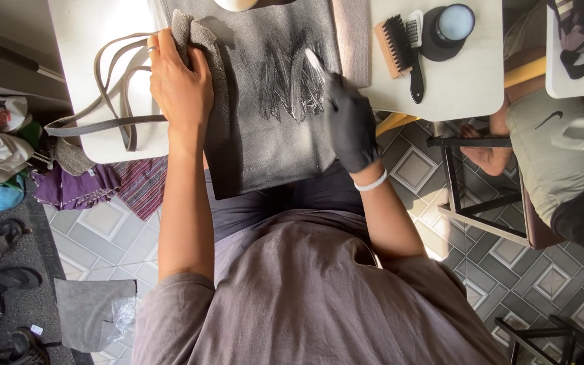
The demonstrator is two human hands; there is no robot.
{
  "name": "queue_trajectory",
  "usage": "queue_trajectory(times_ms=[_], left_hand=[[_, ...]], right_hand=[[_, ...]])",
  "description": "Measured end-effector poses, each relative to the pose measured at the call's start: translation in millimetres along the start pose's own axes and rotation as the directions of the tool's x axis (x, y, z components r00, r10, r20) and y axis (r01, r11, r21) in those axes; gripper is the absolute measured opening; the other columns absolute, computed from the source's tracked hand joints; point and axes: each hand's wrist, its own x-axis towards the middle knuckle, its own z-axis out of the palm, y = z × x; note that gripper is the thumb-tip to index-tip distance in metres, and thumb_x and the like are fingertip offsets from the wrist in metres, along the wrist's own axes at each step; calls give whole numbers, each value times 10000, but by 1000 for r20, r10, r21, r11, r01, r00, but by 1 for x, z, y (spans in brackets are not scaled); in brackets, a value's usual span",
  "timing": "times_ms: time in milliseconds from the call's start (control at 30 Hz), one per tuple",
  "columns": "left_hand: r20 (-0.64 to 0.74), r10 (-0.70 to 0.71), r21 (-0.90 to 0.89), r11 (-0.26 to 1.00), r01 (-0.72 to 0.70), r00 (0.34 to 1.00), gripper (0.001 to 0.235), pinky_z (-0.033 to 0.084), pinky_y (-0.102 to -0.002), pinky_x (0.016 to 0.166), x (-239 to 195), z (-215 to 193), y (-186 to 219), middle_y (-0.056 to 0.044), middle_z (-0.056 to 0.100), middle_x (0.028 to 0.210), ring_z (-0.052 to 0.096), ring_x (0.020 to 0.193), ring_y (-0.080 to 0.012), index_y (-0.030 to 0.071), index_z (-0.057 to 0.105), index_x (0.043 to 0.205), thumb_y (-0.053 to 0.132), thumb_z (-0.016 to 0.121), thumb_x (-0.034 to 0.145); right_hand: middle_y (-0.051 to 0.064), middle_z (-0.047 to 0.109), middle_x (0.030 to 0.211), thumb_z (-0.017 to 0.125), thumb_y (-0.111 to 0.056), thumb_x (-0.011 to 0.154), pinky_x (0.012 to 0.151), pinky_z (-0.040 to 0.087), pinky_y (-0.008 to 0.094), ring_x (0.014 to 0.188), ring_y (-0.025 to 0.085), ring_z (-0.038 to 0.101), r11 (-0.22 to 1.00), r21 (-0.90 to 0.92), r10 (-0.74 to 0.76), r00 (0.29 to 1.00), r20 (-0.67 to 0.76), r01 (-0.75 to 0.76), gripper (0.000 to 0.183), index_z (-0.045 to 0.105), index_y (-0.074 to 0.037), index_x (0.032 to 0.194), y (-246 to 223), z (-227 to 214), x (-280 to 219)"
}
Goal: Applying a cleaning or dyeing agent to a bag and scrubbing it with a cloth for restoration.
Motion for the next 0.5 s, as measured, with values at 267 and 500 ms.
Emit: queue_trajectory(times_ms=[267, 500], left_hand=[[15, -20, -13, 1000, 20, 1000, 160, 502, -483, 582, 1, 1, 1, -170, 570, 1039, 621, 778, -375, 58, 509, 1087, 139, 572, 964], [16, -9, 30, 999, 9, 1000, 242, 548, -477, 676, -1, 4, -6, -207, 603, 1098, 647, 835, -364, 37, 522, 1188, 160, 582, 989]], right_hand=[[218, 702, 880, 546, -40, 1037, 534, 572, 418, 682, 341, 707, 991, -129, 13, 999, -52, -20, 235, 679, 25, 1219, 1, 22, 13], [217, 609, 776, 631, -46, 1021, 507, 479, 452, 613, 390, 632, 995, -61, 83, 992, 96, -78, 333, 595, -16, 1350, -11, -17, -78]])
